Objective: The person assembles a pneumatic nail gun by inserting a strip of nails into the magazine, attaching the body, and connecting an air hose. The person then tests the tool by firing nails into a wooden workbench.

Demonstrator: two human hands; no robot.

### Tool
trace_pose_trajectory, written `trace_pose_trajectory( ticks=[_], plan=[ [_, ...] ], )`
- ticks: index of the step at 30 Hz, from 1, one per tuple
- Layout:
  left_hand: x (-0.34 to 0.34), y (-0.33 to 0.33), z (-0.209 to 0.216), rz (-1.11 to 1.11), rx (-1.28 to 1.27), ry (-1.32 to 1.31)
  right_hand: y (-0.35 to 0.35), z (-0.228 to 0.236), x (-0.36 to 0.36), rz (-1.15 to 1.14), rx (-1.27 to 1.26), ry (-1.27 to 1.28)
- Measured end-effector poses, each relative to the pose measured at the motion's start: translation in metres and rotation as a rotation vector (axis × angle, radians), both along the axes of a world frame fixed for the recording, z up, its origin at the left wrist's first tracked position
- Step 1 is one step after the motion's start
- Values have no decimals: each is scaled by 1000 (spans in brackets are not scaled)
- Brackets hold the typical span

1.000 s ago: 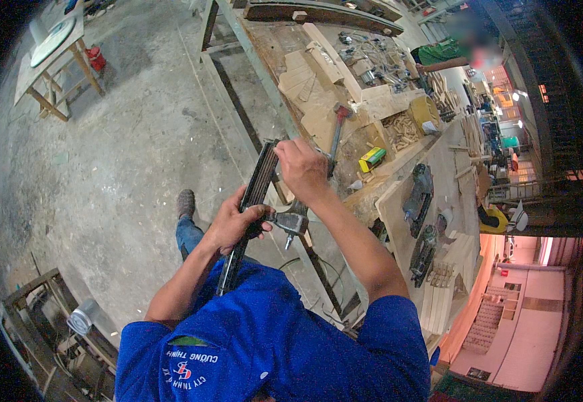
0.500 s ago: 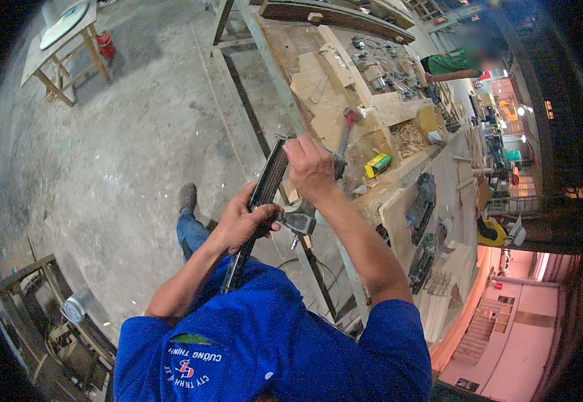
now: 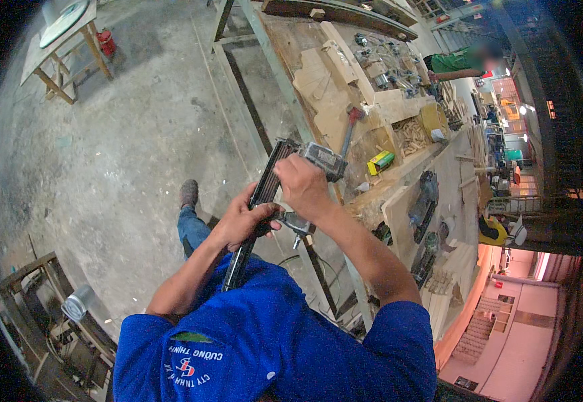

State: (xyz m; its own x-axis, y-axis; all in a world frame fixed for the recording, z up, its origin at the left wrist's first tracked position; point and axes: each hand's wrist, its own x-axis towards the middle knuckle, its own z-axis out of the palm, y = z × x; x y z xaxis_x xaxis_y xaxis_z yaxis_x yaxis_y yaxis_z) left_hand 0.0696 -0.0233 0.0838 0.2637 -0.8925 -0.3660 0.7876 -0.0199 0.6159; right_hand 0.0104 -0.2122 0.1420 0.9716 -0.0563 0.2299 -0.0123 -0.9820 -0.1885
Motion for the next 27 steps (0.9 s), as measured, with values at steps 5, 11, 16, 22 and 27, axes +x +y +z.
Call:
trace_pose_trajectory(
  ticks=[5,11,16,22,27],
  plan=[
    [2,-1,-6,-24,-49,40,-6,3,16,-165,-26,-49],
    [10,-1,-2,-8,-47,76,-5,4,34,-236,-85,-77],
    [9,-3,1,2,-87,115,-10,6,40,-145,-169,-45],
    [8,-2,-5,41,-105,158,2,14,35,-112,-110,130],
    [6,-5,-4,20,-129,185,-15,19,53,-131,-218,99]
  ],
)
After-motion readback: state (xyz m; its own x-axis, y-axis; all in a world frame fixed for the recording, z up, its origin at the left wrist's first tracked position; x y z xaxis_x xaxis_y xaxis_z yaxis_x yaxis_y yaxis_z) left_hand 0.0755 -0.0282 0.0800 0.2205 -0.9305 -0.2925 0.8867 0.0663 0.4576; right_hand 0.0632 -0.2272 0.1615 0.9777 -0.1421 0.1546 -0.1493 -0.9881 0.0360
